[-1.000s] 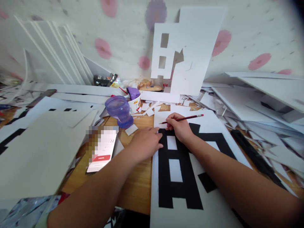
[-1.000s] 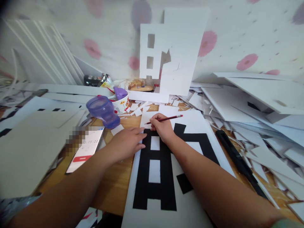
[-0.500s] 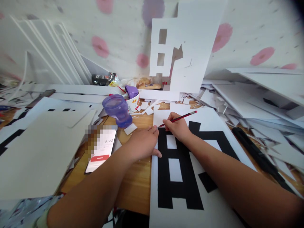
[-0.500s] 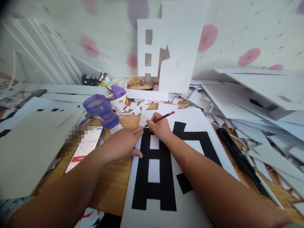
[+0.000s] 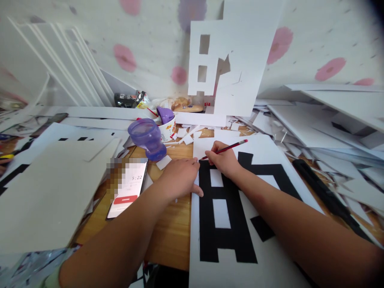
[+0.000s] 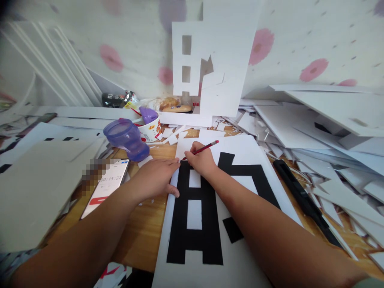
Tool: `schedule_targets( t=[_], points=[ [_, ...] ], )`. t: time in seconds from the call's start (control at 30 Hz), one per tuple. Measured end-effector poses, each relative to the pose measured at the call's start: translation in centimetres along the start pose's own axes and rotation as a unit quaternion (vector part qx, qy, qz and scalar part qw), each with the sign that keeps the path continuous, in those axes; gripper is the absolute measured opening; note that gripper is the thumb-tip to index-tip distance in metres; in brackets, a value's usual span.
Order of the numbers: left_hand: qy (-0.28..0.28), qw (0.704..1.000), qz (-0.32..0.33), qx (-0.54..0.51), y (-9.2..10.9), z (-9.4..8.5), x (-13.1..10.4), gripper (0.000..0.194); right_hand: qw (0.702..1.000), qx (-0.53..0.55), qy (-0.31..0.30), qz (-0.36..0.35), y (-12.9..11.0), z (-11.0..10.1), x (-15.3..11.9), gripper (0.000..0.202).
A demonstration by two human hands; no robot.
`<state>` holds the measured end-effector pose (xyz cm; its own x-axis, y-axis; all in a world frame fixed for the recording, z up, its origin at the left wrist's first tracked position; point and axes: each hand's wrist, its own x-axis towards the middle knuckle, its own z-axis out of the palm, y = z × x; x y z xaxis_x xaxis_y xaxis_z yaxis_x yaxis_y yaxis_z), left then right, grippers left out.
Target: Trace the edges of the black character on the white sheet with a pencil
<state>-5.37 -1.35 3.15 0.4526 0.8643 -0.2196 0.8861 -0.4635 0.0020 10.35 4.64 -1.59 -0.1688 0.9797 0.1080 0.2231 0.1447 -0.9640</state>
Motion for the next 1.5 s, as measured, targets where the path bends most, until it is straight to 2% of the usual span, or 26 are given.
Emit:
schedule_targets(
  t=[0.23,0.4,0.67,0.97,1.5],
  points=[
    [0.020,1.000,0.005,-0.015,-0.3,0.1,0.1,0.082,1.000,-0.019,0.010,0.009,0.2,-0.2,0.1,0.024],
    [0.035,0.999,-0.015,-0.019,-0.2,0.4,0.1,0.081,0.999,-0.026,0.016,0.015,0.3,-0.4,0.1,0.023],
    [0.019,0.999,-0.029,0.004,0.6,-0.3,0.2,0.076,0.999,-0.027,0.022,0.038,-0.1,-1.2,-0.3,0.023],
    [0.026,0.999,-0.028,0.013,0.4,0.1,0.2,0.073,0.996,-0.050,0.036,0.060,-0.3,-2.1,-0.5,0.023],
    [0.031,0.999,-0.032,0.006,0.2,0.4,0.5,0.074,0.994,-0.042,0.072,0.072,0.7,-3.9,-0.1,0.021]
  ],
)
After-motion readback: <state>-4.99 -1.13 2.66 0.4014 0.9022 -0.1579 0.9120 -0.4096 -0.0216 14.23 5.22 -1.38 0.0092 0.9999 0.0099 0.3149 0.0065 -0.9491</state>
